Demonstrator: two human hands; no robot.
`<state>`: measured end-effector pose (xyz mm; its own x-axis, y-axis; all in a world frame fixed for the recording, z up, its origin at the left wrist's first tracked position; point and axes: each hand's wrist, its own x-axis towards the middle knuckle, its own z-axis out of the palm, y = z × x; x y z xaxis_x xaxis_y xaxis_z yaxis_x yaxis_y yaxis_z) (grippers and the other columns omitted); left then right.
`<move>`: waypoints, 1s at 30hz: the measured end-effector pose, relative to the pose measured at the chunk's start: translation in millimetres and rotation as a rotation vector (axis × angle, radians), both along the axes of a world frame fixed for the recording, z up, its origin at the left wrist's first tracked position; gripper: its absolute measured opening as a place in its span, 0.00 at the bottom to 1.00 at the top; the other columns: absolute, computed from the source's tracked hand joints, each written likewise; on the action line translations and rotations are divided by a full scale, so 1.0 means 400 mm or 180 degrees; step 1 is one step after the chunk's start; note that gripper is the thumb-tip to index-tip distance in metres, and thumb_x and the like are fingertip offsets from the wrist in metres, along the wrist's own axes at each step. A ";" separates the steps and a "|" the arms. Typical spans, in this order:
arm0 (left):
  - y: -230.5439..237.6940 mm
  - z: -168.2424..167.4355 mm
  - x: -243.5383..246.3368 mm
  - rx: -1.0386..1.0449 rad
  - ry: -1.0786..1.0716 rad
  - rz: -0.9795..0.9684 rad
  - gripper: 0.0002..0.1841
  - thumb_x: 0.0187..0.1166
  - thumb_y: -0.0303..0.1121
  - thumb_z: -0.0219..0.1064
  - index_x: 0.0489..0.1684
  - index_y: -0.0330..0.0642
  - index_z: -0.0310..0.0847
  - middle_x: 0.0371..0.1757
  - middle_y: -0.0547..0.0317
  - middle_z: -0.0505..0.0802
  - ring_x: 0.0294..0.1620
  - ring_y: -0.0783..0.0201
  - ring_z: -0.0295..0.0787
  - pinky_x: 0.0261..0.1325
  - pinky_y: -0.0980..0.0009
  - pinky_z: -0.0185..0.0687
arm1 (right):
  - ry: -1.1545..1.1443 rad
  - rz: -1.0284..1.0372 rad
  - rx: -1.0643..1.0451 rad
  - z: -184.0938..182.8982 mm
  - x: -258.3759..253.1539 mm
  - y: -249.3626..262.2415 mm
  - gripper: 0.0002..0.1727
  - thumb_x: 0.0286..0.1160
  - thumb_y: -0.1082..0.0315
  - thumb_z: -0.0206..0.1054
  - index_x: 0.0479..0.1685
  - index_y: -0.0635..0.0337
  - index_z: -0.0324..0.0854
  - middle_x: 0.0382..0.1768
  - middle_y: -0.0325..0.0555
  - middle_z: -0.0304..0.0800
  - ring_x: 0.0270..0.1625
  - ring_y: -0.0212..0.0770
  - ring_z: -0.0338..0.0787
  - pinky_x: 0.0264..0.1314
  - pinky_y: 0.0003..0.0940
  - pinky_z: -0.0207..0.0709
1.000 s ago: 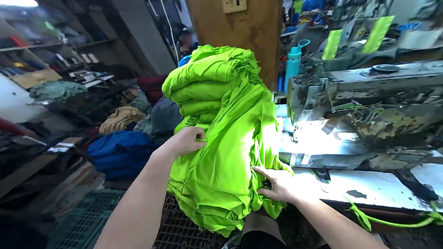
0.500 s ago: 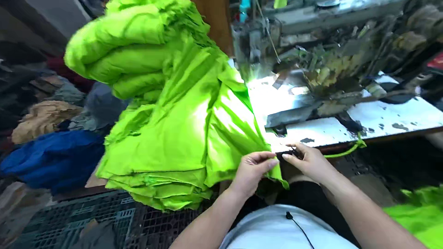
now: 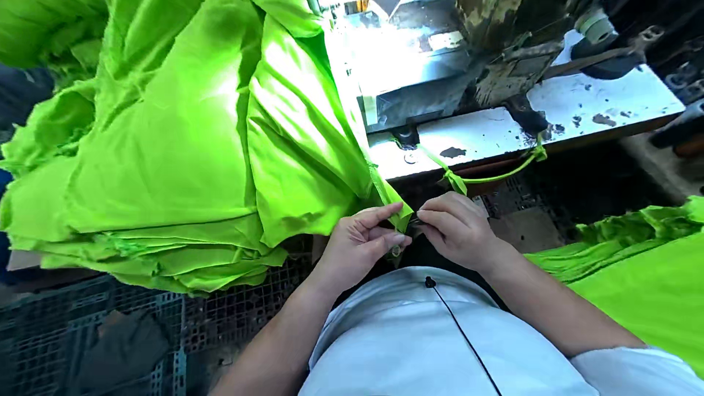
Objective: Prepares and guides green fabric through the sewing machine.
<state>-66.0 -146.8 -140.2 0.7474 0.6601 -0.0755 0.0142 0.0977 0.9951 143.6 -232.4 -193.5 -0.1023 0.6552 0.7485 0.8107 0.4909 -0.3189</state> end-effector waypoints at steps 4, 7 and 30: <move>-0.016 0.000 0.016 -0.0271 -0.0262 -0.0006 0.28 0.74 0.15 0.70 0.78 0.31 0.76 0.50 0.50 0.97 0.43 0.60 0.98 0.54 0.65 0.96 | -0.0113 0.0176 0.0177 0.008 -0.021 0.019 0.04 0.80 0.71 0.68 0.44 0.60 0.87 0.40 0.48 0.90 0.46 0.42 0.89 0.51 0.34 0.84; -0.017 -0.007 0.022 -0.0100 -0.0242 0.0022 0.28 0.74 0.16 0.71 0.77 0.31 0.76 0.61 0.50 0.92 0.45 0.61 0.97 0.55 0.65 0.96 | 0.0186 0.0296 0.0232 0.006 -0.020 0.022 0.04 0.81 0.71 0.67 0.44 0.61 0.86 0.42 0.49 0.89 0.48 0.41 0.88 0.53 0.32 0.83; -0.008 -0.017 -0.025 0.2414 0.0034 0.0618 0.20 0.66 0.40 0.85 0.45 0.32 0.89 0.46 0.53 0.92 0.41 0.73 0.91 0.43 0.78 0.92 | 0.2021 0.1347 -0.1648 0.102 -0.070 0.058 0.06 0.77 0.69 0.73 0.36 0.63 0.89 0.34 0.33 0.92 0.36 0.17 0.88 0.41 0.15 0.85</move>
